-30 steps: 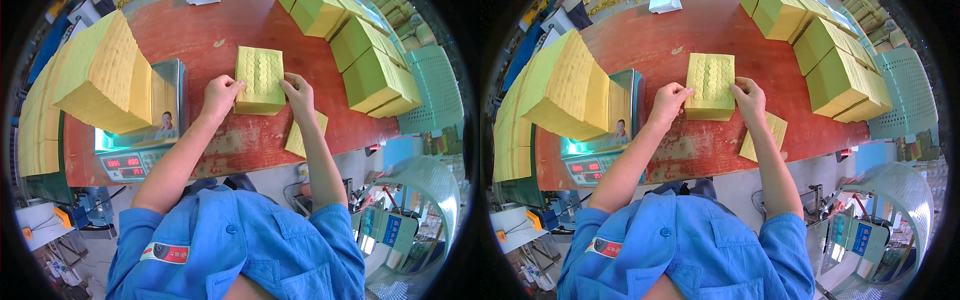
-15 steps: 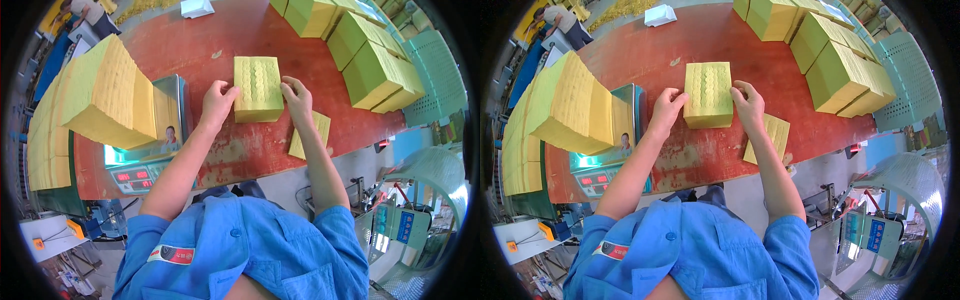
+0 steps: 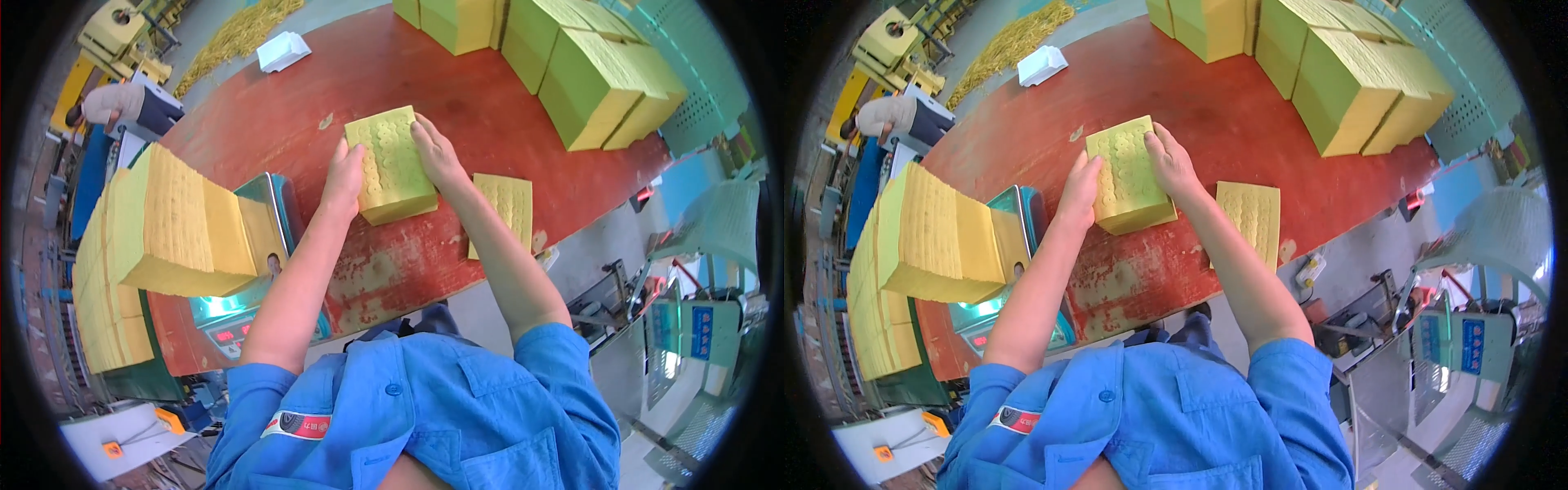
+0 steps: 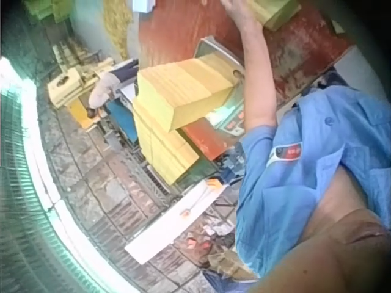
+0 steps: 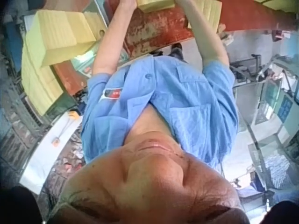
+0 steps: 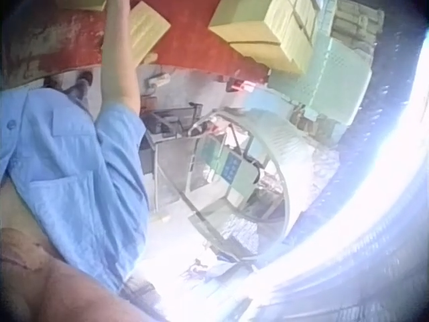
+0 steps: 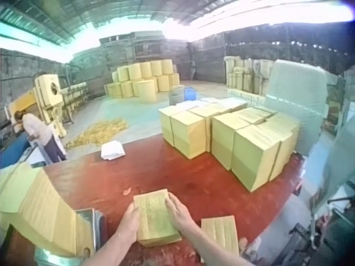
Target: The recorder is weighing stacks of yellow paper on a digital scale and organizing them into stacks.
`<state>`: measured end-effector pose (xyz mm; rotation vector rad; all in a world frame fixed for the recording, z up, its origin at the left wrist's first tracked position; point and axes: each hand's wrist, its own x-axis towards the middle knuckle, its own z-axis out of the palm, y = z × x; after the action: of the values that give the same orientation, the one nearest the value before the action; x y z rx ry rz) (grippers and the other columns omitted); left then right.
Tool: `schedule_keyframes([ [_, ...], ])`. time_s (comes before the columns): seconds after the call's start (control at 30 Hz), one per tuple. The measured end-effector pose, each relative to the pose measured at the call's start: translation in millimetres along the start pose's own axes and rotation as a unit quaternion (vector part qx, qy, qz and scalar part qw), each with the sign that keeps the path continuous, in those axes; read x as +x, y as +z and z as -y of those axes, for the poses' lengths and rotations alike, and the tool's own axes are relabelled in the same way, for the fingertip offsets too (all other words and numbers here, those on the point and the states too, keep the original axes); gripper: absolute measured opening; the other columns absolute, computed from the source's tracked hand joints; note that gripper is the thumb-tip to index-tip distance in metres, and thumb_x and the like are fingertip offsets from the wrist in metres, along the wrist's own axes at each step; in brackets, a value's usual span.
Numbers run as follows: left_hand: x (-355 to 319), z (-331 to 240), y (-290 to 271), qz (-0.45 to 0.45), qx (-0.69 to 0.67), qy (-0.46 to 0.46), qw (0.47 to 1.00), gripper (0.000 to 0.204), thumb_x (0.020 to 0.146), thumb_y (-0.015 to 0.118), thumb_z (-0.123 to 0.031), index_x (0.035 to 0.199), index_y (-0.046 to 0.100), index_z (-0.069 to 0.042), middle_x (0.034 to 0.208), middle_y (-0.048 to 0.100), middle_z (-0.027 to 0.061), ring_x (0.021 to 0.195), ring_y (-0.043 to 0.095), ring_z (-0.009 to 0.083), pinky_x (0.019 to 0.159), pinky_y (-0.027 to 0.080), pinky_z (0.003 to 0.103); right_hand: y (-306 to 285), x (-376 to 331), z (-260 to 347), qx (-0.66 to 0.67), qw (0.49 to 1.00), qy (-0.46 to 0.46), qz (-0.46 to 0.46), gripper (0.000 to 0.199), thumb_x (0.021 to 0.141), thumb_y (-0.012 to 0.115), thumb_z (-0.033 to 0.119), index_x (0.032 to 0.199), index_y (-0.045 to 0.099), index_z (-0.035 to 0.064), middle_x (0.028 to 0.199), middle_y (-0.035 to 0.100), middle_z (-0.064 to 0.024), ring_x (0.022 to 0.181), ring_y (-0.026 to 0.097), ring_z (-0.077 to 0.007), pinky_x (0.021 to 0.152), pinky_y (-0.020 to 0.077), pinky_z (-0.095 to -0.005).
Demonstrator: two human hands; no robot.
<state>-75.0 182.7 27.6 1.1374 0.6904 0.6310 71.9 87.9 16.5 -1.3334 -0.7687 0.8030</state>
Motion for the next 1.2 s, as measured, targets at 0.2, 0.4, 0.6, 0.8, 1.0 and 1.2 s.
schedule_keyframes([
  [0.2,1.3,-9.1,-0.1,0.015,0.023,0.009,1.0,0.05,0.099,0.043,-0.01,0.148,0.031,-0.004,0.142,0.046,0.0148,0.129,0.048,0.0241,0.106,0.041,0.039,-47.0,-11.2,8.0,0.074,0.989,-0.052,-0.114,0.048,0.102,0.047,0.027,0.142,0.043,0.0002,0.14,0.051,-0.0146,0.13,0.047,-0.0205,0.109,0.0343,-0.0316],
  [0.4,-4.7,-37.9,34.7,0.017,0.523,0.32,0.79,0.057,0.098,0.049,-0.02,0.151,0.03,-0.006,0.157,0.023,0.0217,0.146,0.02,0.0353,0.119,0.016,0.043,-111.5,-102.0,10.2,-0.24,0.947,-0.115,-0.18,0.042,0.091,0.061,0.018,0.129,0.055,0.0022,0.136,0.053,-0.0194,0.127,0.05,-0.0326,0.104,0.0418,-0.0386],
  [0.6,-6.2,-0.1,32.9,0.078,0.734,0.275,0.616,0.059,0.099,0.042,-0.045,0.149,0.038,-0.013,0.158,0.025,0.0157,0.146,0.02,0.0352,0.116,0.013,0.055,-125.0,-152.4,-20.2,-0.502,0.84,-0.159,-0.133,0.042,0.077,0.065,0.008,0.119,0.061,0.0044,0.132,0.055,-0.015,0.128,0.047,-0.033,0.107,0.0372,-0.0481],
  [0.8,-6.1,-5.7,36.0,0.084,0.738,0.267,0.615,0.058,0.099,0.042,-0.045,0.149,0.038,-0.015,0.158,0.025,0.0146,0.146,0.02,0.0357,0.116,0.014,0.056,-129.9,-161.4,-22.0,-0.513,0.835,-0.176,-0.091,0.04,0.075,0.066,0.01,0.114,0.062,0.0055,0.129,0.056,-0.0121,0.127,0.048,-0.0316,0.107,0.0357,-0.0501],
  [1.0,-76.3,-13.7,70.2,0.001,0.595,0.413,0.689,0.052,0.095,0.054,-0.025,0.142,0.045,-0.005,0.151,0.035,0.0205,0.14,0.032,0.0371,0.114,0.025,0.05,-142.7,-200.6,-11.7,-0.348,0.911,-0.142,-0.172,0.03,0.081,0.066,0.007,0.111,0.062,0.0054,0.114,0.064,-0.0125,0.107,0.061,-0.0282,0.091,0.0491,-0.0409],
  [1.2,-184.6,32.8,72.8,0.09,0.509,0.364,0.774,0.035,0.086,0.061,-0.003,0.121,0.06,-0.001,0.133,0.054,0.0197,0.114,0.059,0.0337,0.094,0.049,0.039,-157.8,-252.0,-30.3,-0.088,0.956,0.097,-0.262,0.02,0.094,0.06,0.014,0.107,0.06,-0.0009,0.088,0.066,-0.0079,0.077,0.064,-0.0122,0.069,0.05,-0.0259],
])
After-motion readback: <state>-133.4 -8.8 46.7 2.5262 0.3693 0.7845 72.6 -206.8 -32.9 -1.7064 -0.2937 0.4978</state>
